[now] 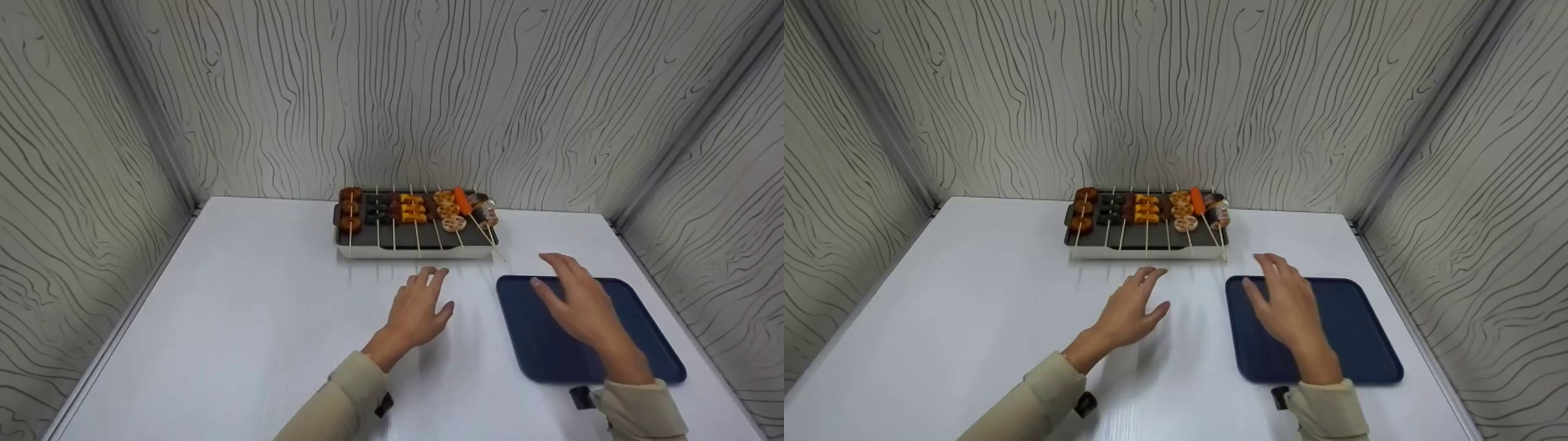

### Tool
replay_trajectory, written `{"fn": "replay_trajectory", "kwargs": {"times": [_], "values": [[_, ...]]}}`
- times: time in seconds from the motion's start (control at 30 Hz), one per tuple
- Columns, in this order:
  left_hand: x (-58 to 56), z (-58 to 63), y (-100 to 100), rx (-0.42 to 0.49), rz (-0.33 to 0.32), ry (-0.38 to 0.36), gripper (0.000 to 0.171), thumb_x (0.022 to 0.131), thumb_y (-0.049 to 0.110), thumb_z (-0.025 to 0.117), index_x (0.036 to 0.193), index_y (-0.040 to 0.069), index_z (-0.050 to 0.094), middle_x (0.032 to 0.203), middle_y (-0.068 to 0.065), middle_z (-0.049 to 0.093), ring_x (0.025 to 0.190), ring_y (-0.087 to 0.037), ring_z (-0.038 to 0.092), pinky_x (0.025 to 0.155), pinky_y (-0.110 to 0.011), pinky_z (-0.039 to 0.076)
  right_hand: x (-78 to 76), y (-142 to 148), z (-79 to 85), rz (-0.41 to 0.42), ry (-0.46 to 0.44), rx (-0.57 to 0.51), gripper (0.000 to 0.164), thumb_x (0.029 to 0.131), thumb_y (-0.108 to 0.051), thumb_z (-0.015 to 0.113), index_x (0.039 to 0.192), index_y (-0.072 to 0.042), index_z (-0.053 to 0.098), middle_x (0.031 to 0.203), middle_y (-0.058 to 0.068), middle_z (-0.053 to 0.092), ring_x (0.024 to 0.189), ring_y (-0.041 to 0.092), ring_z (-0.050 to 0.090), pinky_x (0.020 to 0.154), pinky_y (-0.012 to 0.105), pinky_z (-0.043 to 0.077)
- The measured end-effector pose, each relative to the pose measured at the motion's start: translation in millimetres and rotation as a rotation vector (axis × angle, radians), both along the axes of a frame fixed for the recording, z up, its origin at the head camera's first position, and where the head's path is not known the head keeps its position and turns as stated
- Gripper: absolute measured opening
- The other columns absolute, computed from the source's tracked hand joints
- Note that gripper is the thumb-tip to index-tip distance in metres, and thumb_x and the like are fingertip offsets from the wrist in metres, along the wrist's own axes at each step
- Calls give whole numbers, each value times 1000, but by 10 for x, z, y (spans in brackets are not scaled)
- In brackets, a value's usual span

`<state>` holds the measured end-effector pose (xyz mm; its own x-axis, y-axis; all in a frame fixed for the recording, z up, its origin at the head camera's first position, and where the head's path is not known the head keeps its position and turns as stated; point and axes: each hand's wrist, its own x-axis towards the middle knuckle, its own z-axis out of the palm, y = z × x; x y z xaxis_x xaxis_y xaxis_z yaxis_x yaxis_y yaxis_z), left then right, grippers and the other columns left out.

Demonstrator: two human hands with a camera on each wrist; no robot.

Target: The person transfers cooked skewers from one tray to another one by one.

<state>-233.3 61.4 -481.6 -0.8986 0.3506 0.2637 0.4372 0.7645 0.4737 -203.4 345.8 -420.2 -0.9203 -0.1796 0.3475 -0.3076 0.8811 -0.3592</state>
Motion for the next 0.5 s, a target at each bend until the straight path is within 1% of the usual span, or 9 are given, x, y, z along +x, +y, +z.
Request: {"fn": "replay_trajectory", "kwargs": {"times": [0.07, 0.13, 0.2, 0.27, 0.33, 0.4, 0.5], "values": [[-9, -20, 137, 67, -26, -89, 59, 100, 36, 65, 153, 17, 45, 148, -8, 51, 127, -25, 56, 99, -44, 50, 30, 254, -20, -43, -13, -13, 55, 105, -33, 58, 149, -2, 46, 149, 27, 45, 129, 53, 46, 96, 71, 37], [-11, -52, 263, 135, -43, -193, 60, 100, 33, 65, 154, 15, 44, 148, -9, 50, 128, -25, 55, 101, -43, 49, 50, 511, -76, -89, -32, -23, 55, 106, -31, 57, 149, 2, 45, 147, 31, 44, 128, 56, 45, 94, 71, 37], [-12, -81, 376, 204, -45, -297, 62, 99, 31, 66, 153, 11, 43, 147, -11, 51, 130, -25, 54, 104, -42, 47, 53, 763, -151, -131, -47, -28, 55, 106, -28, 56, 147, 7, 44, 143, 35, 45, 126, 58, 44, 95, 71, 35], [-20, -111, 480, 275, -40, -376, 62, 98, 28, 66, 152, 6, 43, 143, -13, 52, 130, -27, 54, 106, -42, 46, 42, 997, -226, -178, -51, -22, 53, 106, -24, 55, 143, 11, 45, 137, 39, 48, 123, 59, 45, 94, 70, 36], [-36, -134, 586, 338, -25, -434, 63, 97, 25, 67, 150, 2, 44, 139, -15, 54, 130, -28, 54, 107, -41, 44, 33, 1204, -297, -230, -59, -9, 51, 104, -21, 56, 140, 13, 45, 131, 40, 50, 117, 60, 47, 92, 70, 37], [-51, -155, 691, 384, -5, -477, 64, 95, 23, 68, 149, -1, 44, 138, -17, 54, 131, -31, 53, 109, -41, 43, 34, 1383, -359, -286, -86, 22, 50, 103, -19, 57, 139, 14, 45, 127, 42, 49, 113, 62, 48, 87, 71, 39], [-57, -183, 831, 422, 40, -532, 67, 93, 20, 69, 149, -3, 42, 144, -21, 51, 138, -33, 48, 113, -42, 39, 33, 1603, -449, -358, -169, 72, 55, 101, -19, 56, 140, 15, 40, 128, 46, 45, 111, 66, 45, 81, 73, 41]]}}
